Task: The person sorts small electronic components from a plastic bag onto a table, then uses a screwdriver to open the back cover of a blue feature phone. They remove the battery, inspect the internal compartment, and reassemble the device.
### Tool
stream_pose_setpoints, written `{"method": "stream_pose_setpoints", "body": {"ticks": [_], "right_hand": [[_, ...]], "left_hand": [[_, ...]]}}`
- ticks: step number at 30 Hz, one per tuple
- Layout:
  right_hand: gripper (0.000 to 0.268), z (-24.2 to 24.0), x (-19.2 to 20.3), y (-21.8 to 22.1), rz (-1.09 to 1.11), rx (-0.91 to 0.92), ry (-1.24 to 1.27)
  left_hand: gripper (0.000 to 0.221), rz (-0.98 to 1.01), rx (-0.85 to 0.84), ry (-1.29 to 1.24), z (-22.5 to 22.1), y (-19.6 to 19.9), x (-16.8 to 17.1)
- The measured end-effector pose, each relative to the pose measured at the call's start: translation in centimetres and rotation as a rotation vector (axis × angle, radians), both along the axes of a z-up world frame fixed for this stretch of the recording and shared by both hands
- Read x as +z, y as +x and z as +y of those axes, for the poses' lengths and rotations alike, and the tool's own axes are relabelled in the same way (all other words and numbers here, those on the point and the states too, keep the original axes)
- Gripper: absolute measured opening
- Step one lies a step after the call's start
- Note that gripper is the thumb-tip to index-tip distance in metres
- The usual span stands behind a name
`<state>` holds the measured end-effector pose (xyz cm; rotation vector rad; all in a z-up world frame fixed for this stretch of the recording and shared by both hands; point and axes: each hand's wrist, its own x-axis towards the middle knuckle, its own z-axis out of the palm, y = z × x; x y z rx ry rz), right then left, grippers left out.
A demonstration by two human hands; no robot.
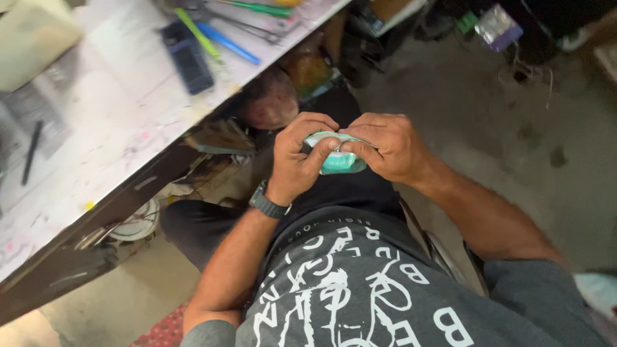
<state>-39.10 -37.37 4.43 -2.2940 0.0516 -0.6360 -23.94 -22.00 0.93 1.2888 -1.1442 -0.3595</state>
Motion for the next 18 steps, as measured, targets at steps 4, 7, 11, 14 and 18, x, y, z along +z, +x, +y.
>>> {"method": "stream_pose_setpoints", "body": {"ticks": [4,7,11,14,18], "right_hand": [[0.011,-0.8,-3.5,-2.5,-0.064,-0.060,-0.045],[0.010,0.0,-3.4,-1.8,-0.099,-0.127,-0.050],[0.006,1.2,-1.5,0.7,-0.144,0.008,-0.055],[0.007,0.9,0.2,1.8,-0.172,0.102,-0.047],[0.013,1.2,3.4,7.8,-0.259,0.169,0.364]], "left_hand": [[0.004,0.041,-0.091,0.059,-1.7,-1.6,-1.5],[0.003,-0.045,0.060,0.075,-1.6,-2.8,-0.8],[0.012,-0.104,0.127,0.036,1.5,-1.2,1.8],[0.033,-0.203,0.082,-0.009,6.1,2.3,4.8],[0.039,-0.567,0.475,0.190,13.5,13.4,9.4]]}}
